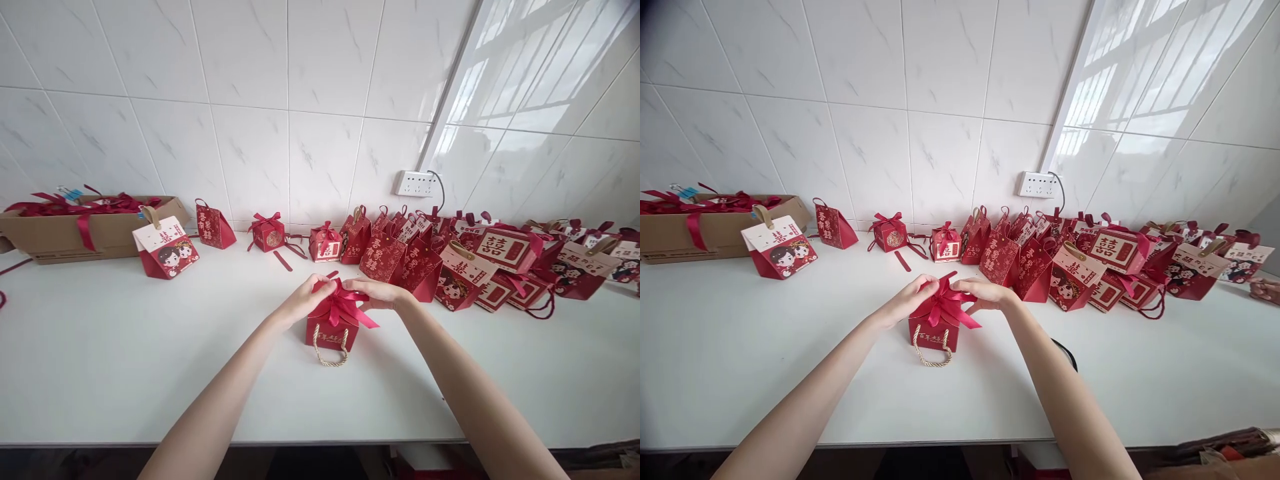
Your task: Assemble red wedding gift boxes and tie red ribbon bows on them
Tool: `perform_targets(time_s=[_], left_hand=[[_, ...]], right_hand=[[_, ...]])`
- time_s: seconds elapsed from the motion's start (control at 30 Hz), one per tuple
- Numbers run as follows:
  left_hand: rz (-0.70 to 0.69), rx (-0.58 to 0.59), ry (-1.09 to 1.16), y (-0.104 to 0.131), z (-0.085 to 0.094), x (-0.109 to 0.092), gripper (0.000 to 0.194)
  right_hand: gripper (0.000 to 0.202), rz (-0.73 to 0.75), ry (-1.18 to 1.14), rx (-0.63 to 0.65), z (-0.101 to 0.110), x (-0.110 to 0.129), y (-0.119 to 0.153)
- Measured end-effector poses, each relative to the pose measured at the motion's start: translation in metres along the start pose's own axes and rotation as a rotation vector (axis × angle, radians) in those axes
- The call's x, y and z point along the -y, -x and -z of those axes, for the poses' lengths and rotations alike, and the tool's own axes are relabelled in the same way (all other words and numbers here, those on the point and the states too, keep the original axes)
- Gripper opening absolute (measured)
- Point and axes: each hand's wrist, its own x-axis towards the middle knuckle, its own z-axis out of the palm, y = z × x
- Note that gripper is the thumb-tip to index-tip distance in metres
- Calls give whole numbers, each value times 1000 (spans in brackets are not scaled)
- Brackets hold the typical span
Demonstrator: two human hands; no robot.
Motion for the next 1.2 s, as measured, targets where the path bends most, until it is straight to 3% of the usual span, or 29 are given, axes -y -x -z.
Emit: perform_targets(time_s=[0.27,0.37,0.43,0.57,0.67,0.77,0.87,0.97,1.13,1.2], left_hand=[[-325,-164,274,-8,-3,8,42],[-418,-267,261,-10,-1,12,39],[-461,-396,272,-13,1,14,41],[-457,-721,245,-19,13,14,47],[-337,-836,294,-20,24,10,49],[-260,-751,430,-18,26,7,50],[-259,-533,503,-16,17,8,53],[-295,-351,426,-13,7,12,55],[-376,-273,169,-10,-1,11,58],[-323,-252,131,-10,-2,9,58]], right_hand=[[23,106,-366,-119,-14,-40,7],[31,156,-390,-3,-23,-41,9],[40,191,-404,64,-29,-39,8],[45,233,-410,14,-46,-38,4],[54,301,-408,-102,-57,-36,1],[65,387,-357,-239,-59,-32,1],[74,458,-238,-396,-54,-32,2],[75,519,-199,-509,-47,-36,1],[64,530,-278,-555,-42,-41,-4],[60,527,-269,-578,-43,-41,-5]])
